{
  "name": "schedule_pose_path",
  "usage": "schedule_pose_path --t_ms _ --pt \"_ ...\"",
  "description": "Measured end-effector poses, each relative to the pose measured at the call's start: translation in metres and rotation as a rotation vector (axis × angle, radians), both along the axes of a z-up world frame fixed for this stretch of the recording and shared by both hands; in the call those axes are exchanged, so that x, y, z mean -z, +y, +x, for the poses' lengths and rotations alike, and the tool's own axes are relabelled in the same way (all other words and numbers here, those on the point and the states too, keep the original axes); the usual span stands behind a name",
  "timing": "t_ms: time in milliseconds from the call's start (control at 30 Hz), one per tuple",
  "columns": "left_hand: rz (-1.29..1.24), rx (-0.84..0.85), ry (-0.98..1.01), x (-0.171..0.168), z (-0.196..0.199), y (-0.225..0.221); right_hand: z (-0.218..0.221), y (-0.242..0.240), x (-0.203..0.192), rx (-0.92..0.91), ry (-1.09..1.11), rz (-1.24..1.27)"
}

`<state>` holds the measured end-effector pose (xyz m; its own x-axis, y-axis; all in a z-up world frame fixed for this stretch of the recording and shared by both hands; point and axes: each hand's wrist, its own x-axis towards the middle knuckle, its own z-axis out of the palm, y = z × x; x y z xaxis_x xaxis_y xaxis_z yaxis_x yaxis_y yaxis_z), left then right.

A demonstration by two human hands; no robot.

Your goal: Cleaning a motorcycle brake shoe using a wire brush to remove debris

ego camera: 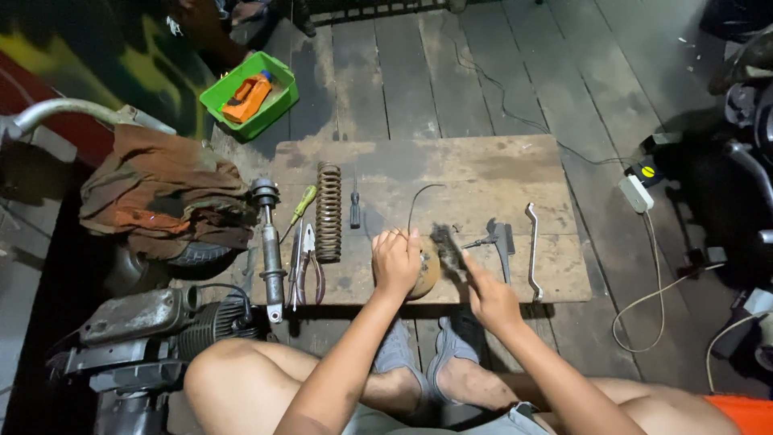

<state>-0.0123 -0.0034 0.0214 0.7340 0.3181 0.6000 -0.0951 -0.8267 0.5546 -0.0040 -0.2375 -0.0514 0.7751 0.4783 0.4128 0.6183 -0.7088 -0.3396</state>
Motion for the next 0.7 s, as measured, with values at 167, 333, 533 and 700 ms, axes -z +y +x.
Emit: schedule_pose_path --t_ms 167,333,533,700 --pt "-0.011 -0.008 0.003 0.000 0.002 0.002 -0.001 0.006 -0.011 -0.020 -0.040 -0.036" --pt "-0.009 -0.021 0.018 -0.001 0.004 0.001 -0.011 -0.016 -0.017 -0.061 -0.035 -0.028" --pt "-0.010 -0.069 0.001 0.001 0.006 0.000 0.005 -0.024 -0.013 -0.076 0.121 -0.044" --pt "0.007 -0.061 -0.009 0.008 0.003 -0.002 0.012 0.010 -0.019 -0.083 -0.025 0.009"
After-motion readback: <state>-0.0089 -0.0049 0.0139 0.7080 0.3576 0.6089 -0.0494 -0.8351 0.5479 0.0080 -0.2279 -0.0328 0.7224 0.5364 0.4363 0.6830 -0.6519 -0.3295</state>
